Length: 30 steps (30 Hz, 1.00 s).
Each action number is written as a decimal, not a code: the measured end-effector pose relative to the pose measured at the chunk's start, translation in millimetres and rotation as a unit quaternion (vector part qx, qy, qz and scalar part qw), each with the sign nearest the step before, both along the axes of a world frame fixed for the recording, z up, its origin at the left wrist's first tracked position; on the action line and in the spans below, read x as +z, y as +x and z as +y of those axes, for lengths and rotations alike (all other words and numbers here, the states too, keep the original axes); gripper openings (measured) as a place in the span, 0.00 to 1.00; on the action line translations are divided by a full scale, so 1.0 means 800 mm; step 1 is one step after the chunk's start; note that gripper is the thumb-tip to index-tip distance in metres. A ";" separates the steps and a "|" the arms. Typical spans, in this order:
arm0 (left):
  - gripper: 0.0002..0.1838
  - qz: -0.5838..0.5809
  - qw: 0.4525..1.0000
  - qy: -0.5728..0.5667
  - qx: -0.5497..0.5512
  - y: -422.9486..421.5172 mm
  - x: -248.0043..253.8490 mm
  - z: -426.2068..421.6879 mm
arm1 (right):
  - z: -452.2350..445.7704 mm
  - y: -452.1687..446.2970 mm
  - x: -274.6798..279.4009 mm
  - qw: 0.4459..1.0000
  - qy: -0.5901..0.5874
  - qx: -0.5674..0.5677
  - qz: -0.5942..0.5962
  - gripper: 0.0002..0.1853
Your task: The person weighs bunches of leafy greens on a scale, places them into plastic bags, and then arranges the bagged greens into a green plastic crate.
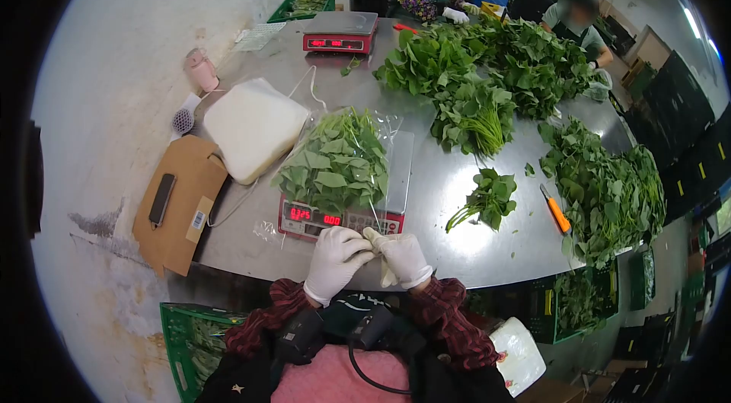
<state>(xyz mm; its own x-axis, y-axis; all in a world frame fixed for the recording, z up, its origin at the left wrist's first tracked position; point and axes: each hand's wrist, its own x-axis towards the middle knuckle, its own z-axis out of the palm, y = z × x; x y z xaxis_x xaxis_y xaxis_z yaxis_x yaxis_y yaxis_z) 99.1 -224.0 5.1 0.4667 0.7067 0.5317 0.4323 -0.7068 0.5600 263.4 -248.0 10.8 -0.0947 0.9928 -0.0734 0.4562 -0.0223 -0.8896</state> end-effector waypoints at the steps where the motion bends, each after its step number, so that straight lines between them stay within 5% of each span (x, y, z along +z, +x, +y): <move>1: 0.08 0.000 1.000 0.001 0.001 0.003 0.002 -0.001 | -0.003 -0.001 0.002 0.998 -0.054 -0.017 0.016 0.11; 3: 0.08 0.048 0.999 -0.013 -0.002 0.006 0.007 -0.006 | -0.006 -0.002 -0.002 0.993 -0.109 -0.036 0.033 0.10; 6: 0.08 0.084 0.992 0.090 0.030 0.012 0.003 -0.013 | -0.007 -0.004 -0.015 0.999 0.006 -0.046 0.027 0.10; 11: 0.08 0.152 0.977 0.147 0.022 0.011 0.001 -0.020 | -0.002 -0.004 -0.019 0.972 -0.144 -0.090 0.161 0.11; 15: 0.07 0.196 0.972 0.126 0.024 0.002 -0.012 -0.021 | 0.001 -0.007 -0.009 0.990 -0.064 -0.077 0.096 0.15; 17: 0.07 0.208 0.968 0.141 0.018 -0.027 -0.046 -0.031 | 0.005 0.000 0.012 0.922 -0.195 -0.136 0.304 0.19; 19: 0.08 0.240 0.963 0.123 -0.018 -0.073 -0.088 -0.054 | 0.006 0.003 0.017 0.925 -0.171 -0.119 0.319 0.23; 22: 0.07 0.213 0.975 0.063 -0.023 -0.104 -0.077 -0.068 | 0.003 0.002 0.026 0.953 -0.210 -0.048 0.210 0.24; 24: 0.07 0.047 0.996 0.044 0.057 -0.087 -0.020 -0.057 | 0.004 0.001 0.022 0.949 -0.227 -0.049 0.213 0.24; 28: 0.08 0.001 0.997 0.051 0.052 -0.028 0.027 -0.022 | -0.001 -0.004 0.020 0.936 -0.224 -0.068 0.262 0.20; 30: 0.08 0.016 0.999 0.018 0.028 0.000 0.024 -0.014 | -0.004 -0.003 0.013 0.969 -0.144 -0.059 0.193 0.19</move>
